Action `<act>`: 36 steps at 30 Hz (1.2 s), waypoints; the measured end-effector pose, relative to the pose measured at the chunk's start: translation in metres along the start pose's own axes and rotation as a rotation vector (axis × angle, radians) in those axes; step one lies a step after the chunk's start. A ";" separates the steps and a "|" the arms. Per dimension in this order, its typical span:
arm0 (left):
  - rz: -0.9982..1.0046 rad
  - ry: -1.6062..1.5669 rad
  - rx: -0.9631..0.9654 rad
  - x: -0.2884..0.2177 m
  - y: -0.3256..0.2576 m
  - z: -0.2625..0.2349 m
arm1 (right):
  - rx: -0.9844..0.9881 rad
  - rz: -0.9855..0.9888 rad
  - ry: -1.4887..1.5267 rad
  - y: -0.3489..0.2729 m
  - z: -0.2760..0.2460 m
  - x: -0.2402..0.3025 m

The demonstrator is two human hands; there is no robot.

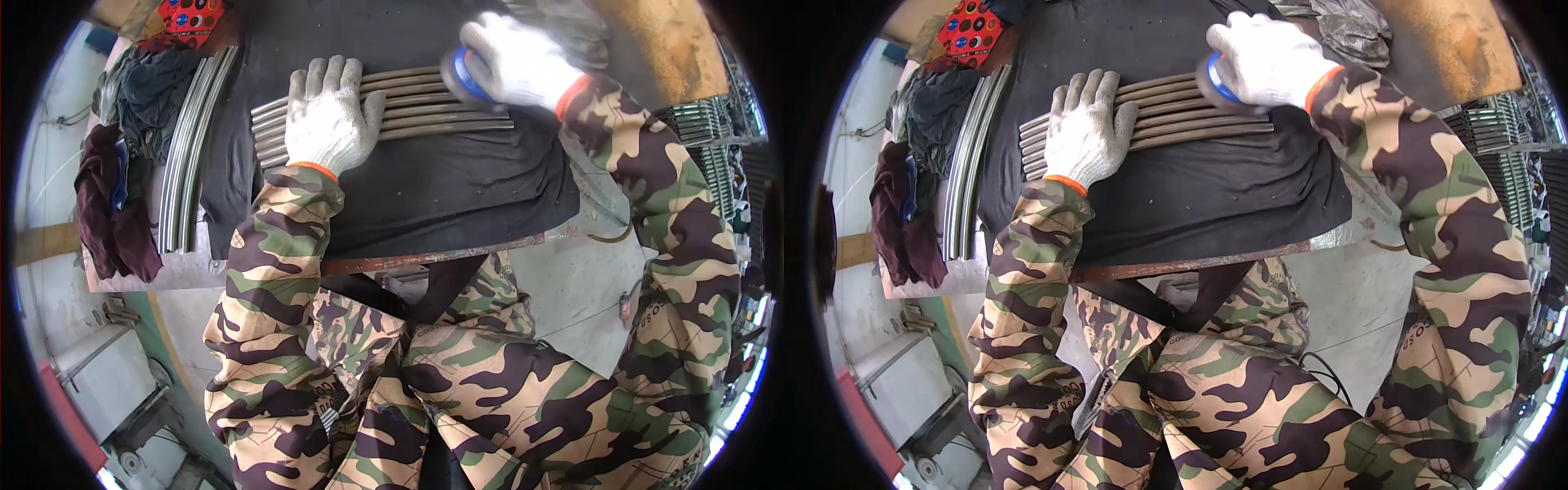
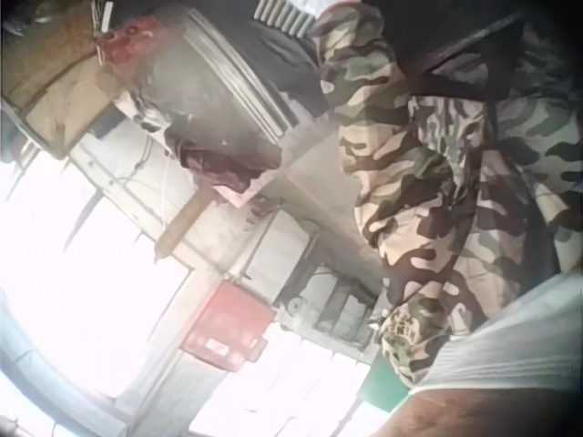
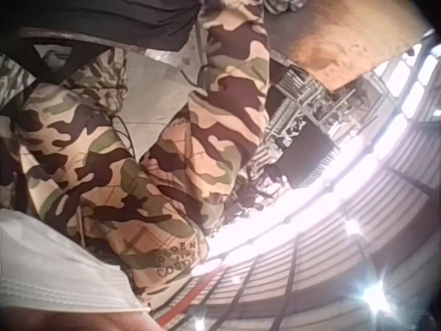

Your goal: Sanding the ends of metal rods using a handheld orbital sander

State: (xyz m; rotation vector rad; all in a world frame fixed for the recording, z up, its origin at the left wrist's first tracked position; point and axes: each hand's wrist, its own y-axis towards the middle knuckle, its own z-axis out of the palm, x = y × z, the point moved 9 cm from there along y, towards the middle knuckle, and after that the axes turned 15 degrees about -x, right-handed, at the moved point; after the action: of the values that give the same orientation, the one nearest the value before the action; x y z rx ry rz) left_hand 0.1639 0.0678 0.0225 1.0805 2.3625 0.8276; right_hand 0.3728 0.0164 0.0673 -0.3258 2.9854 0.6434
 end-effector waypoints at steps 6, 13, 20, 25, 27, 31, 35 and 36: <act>0.002 -0.017 -0.050 -0.003 0.000 -0.008 | -0.082 -0.160 0.084 -0.022 -0.033 0.060; -0.045 -0.048 -0.045 0.000 -0.010 -0.013 | -0.093 -0.115 0.033 0.006 -0.012 0.053; -0.027 -0.082 -0.079 -0.012 0.008 -0.009 | -0.060 -0.046 -0.062 0.021 -0.012 0.030; -0.009 -0.073 -0.073 -0.022 0.023 -0.007 | -0.091 -0.059 -0.037 0.005 -0.043 0.036; 0.025 -0.060 -0.129 -0.003 0.008 -0.017 | -0.058 -0.113 0.050 0.005 -0.026 0.061; 0.061 -0.093 -0.126 -0.013 0.009 -0.010 | -0.067 0.103 0.005 0.019 -0.029 0.021; 0.066 -0.053 -0.020 -0.012 0.000 -0.013 | -0.061 0.062 0.172 -0.009 -0.035 0.050; 0.067 -0.036 -0.008 -0.011 -0.001 -0.016 | -0.036 0.053 0.205 -0.013 -0.036 0.061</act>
State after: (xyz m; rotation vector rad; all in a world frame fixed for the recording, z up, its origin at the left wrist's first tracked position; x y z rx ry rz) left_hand 0.1608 0.0535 0.0351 1.1671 2.3022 0.8331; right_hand 0.3158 -0.0223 0.0883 -0.3352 3.1903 0.7105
